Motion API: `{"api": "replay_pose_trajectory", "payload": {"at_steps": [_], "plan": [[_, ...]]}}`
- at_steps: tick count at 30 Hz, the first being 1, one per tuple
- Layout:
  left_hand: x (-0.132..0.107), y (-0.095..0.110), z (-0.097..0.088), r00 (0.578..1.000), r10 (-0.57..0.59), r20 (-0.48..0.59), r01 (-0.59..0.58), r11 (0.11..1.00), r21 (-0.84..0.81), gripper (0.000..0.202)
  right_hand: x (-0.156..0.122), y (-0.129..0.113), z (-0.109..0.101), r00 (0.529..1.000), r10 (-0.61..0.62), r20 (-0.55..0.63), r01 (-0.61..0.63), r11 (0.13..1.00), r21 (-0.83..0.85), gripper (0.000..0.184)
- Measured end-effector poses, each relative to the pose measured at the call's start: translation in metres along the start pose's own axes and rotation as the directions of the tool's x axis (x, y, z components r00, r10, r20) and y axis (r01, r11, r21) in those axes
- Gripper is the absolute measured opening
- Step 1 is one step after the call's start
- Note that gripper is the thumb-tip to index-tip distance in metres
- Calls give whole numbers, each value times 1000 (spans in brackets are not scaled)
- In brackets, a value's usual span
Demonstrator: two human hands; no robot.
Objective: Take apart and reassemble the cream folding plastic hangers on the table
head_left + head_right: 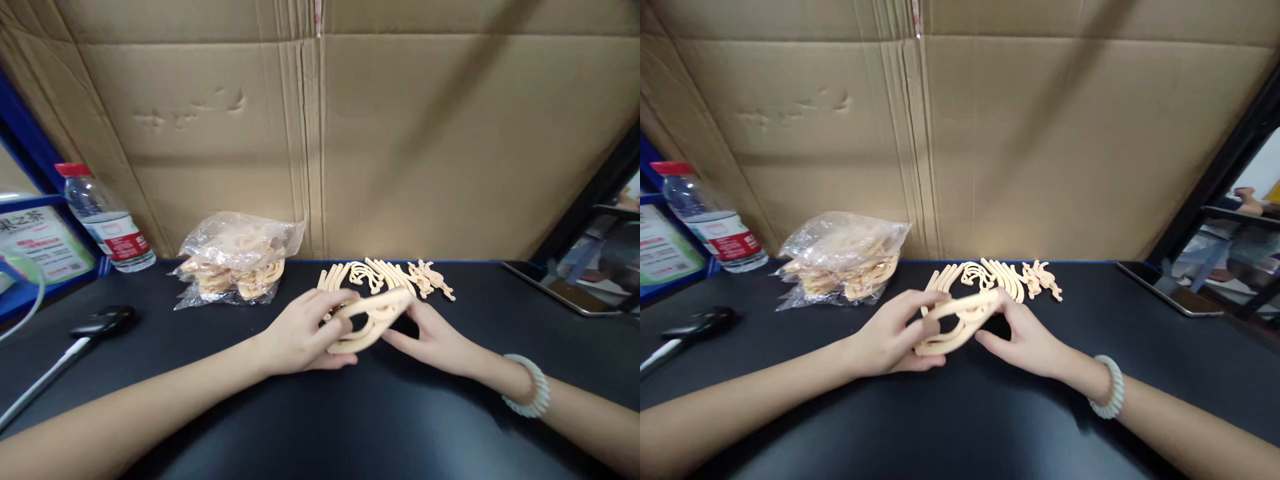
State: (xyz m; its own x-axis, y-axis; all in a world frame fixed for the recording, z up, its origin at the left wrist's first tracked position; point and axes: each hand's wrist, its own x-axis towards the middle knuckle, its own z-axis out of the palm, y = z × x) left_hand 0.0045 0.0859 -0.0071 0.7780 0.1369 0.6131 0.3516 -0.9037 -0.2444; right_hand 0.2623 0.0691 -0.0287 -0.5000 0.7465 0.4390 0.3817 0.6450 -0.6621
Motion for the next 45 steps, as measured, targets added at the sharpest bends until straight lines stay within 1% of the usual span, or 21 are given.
{"api": "replay_pose_trajectory", "payload": {"at_steps": [2,3,5,7,9,11,13,15,16,18,20,22,24,26,29,32,34,36,40,42,45], "plan": [[2,3,-1,990,136,29,-136,991,-3,28,2,-1,-1,997,70,41,-78,967,243,42],[3,4,-1,985,162,52,-163,987,3,28,3,-2,-2,992,87,87,-112,930,351,46],[3,3,0,985,132,109,-133,991,7,26,4,-3,-4,981,95,166,-164,864,477,46],[2,1,1,990,63,128,-60,998,-27,25,5,-3,-5,974,99,204,-195,824,532,40],[0,-2,3,994,-4,106,13,997,-82,21,5,-4,-6,970,102,219,-214,781,586,41],[-1,-3,5,997,-24,80,33,993,-111,20,5,-4,-5,967,132,217,-243,738,630,41],[-2,-4,6,997,-10,78,17,995,-95,21,6,-5,-4,959,209,192,-284,719,634,36],[-1,-3,5,998,10,66,-6,998,-62,29,8,-6,-2,946,283,160,-318,697,643,32],[-1,-2,5,999,1,44,1,999,-46,36,8,-5,-1,940,309,147,-326,679,658,30],[0,0,3,998,-58,-12,57,998,-41,45,9,-3,0,931,339,132,-329,628,705,27],[0,0,0,992,-124,-34,122,991,-53,39,9,0,-1,922,366,123,-327,571,753,25],[0,1,-1,984,-175,16,176,983,-58,29,10,3,-3,914,390,111,-319,522,791,24],[0,0,-2,970,-220,103,227,972,-60,28,12,5,-4,908,407,98,-308,490,816,22],[1,-1,0,941,-282,189,297,953,-60,30,13,4,-5,902,423,82,-296,469,832,22],[1,-2,4,882,-390,265,405,914,-5,24,14,2,-5,891,449,68,-291,450,844,22],[0,-4,9,820,-501,275,504,861,65,15,13,0,-5,891,449,74,-294,444,846,22],[-1,-5,10,790,-552,268,555,829,71,14,12,0,-5,895,438,81,-296,448,844,22],[-2,-7,10,774,-584,243,598,801,21,14,11,0,-5,902,422,91,-300,462,835,22],[-2,-8,6,756,-631,175,655,730,-196,21,10,0,-3,913,395,104,-309,502,808,24],[-1,-5,3,736,-654,178,676,688,-265,24,10,0,-2,910,401,104,-323,529,785,27],[5,5,0,694,-686,217,713,615,-335,25,10,-1,-1,914,397,86,-326,590,739,34]]}}
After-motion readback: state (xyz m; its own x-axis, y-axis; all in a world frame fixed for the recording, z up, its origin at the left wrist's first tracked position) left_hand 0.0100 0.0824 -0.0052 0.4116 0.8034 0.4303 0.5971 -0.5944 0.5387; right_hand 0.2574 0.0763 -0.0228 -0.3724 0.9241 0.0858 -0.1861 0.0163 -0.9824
